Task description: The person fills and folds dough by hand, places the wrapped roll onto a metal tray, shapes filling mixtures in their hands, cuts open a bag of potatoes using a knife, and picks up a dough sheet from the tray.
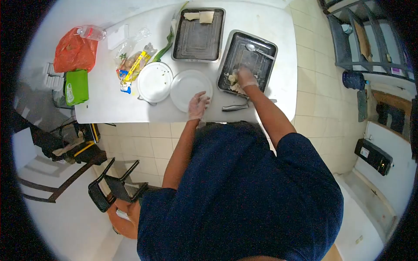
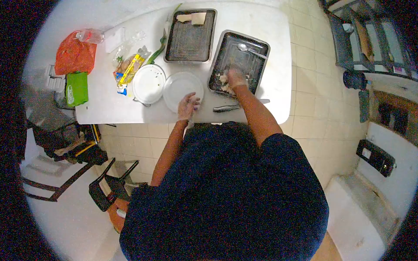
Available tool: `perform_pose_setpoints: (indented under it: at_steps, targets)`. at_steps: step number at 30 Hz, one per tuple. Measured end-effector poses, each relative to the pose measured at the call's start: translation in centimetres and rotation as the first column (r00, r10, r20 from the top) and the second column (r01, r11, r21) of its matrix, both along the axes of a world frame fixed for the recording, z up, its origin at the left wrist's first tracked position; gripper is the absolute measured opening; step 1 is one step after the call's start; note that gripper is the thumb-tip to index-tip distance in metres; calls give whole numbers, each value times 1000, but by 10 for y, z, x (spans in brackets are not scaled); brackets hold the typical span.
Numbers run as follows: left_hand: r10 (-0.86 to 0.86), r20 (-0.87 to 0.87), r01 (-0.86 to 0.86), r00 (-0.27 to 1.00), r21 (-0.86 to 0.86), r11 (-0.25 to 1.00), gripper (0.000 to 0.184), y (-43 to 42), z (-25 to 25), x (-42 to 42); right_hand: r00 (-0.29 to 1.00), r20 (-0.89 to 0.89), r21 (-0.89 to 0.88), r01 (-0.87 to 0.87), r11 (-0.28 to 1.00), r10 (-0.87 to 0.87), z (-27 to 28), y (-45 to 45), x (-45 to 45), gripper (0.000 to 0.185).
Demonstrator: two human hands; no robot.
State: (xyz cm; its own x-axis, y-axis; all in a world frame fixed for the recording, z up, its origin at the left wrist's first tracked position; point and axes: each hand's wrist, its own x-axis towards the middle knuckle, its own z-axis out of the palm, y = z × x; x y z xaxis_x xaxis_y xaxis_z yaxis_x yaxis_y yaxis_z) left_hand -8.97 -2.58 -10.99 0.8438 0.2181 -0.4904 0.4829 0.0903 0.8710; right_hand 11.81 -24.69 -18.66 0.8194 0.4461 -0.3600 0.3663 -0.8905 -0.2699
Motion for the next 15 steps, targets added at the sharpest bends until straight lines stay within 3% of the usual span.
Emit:
perform_pose_setpoints:
  at_steps: [2,4,7,10,13,15]
  targets:
    - [-14,-30,14,999,1,1000,42,2,-8,4,996,-71,39,65,997,-62,1,-3,8,25]
    - [-24,-8,24,1000,-15,1000,41,4,-8,5,967,-205,133,180,975,-151,37,-5,14,24]
    - [-26,3,26,1000,-49,998,40,8,-12,7,939,-288,310,278,909,-189,67,-20,-4,35]
    - [-22,33,25,999,-93,995,42,10,-21,10,998,-46,252,62,966,-53,56,-34,-29,55]
    - [-45,43,49,998,-95,994,45,15,-23,13,996,78,61,-43,997,38,47,-35,-64,54]
    - [-66,48,70,997,-89,994,46,17,-22,16,959,203,-107,-178,978,197,20,-38,-75,53]
